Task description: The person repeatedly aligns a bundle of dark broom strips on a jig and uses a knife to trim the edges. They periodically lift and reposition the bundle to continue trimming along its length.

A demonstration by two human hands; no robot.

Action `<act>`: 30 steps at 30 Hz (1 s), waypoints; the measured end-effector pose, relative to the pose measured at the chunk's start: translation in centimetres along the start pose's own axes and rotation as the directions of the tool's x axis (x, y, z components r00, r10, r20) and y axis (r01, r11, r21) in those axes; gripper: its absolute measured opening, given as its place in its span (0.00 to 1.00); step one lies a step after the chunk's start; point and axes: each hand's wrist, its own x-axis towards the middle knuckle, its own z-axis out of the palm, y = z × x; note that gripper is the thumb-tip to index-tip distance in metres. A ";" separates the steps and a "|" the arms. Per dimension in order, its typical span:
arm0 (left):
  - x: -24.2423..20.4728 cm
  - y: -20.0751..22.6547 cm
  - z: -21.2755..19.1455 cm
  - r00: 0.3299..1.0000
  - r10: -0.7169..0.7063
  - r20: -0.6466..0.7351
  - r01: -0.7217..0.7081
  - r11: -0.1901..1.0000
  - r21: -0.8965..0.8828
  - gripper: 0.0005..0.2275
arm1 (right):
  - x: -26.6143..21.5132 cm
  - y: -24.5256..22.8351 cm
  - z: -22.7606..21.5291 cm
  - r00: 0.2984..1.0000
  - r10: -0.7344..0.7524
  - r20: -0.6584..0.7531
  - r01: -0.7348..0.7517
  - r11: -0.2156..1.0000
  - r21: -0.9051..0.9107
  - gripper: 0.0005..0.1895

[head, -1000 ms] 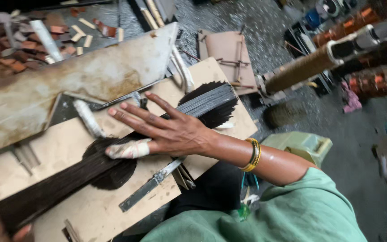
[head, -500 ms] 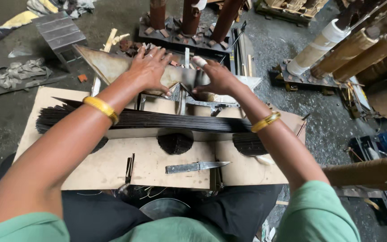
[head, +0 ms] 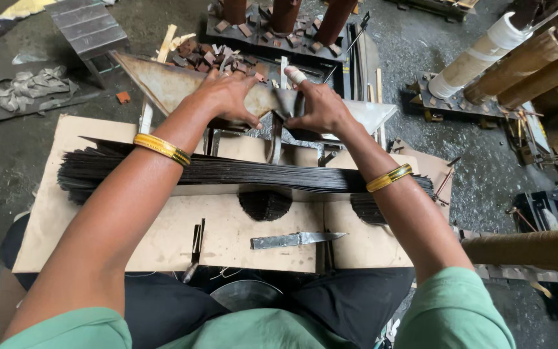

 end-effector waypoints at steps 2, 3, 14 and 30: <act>0.3 -0.6 0.1 0.999 0.033 -0.033 -0.034 0.999 -0.031 0.54 | -0.2 -0.1 -0.2 0.999 -0.036 -0.026 0.034 0.997 -0.075 0.61; 0.1 -0.7 -0.1 0.997 0.050 -0.051 -0.052 0.998 -0.044 0.52 | -0.4 -0.2 -0.3 0.998 -0.055 -0.041 0.050 0.992 -0.113 0.60; -9.2 5.7 -4.7 0.464 0.509 -0.725 -0.087 0.841 0.535 0.49 | -8.9 -7.0 -7.6 0.795 -0.420 -0.438 0.018 0.737 -0.675 0.63; -36.6 -2.9 8.4 0.470 0.497 -0.730 0.087 0.796 0.599 0.16 | -23.9 3.3 8.6 0.957 -0.286 -0.054 0.217 0.826 -0.519 0.35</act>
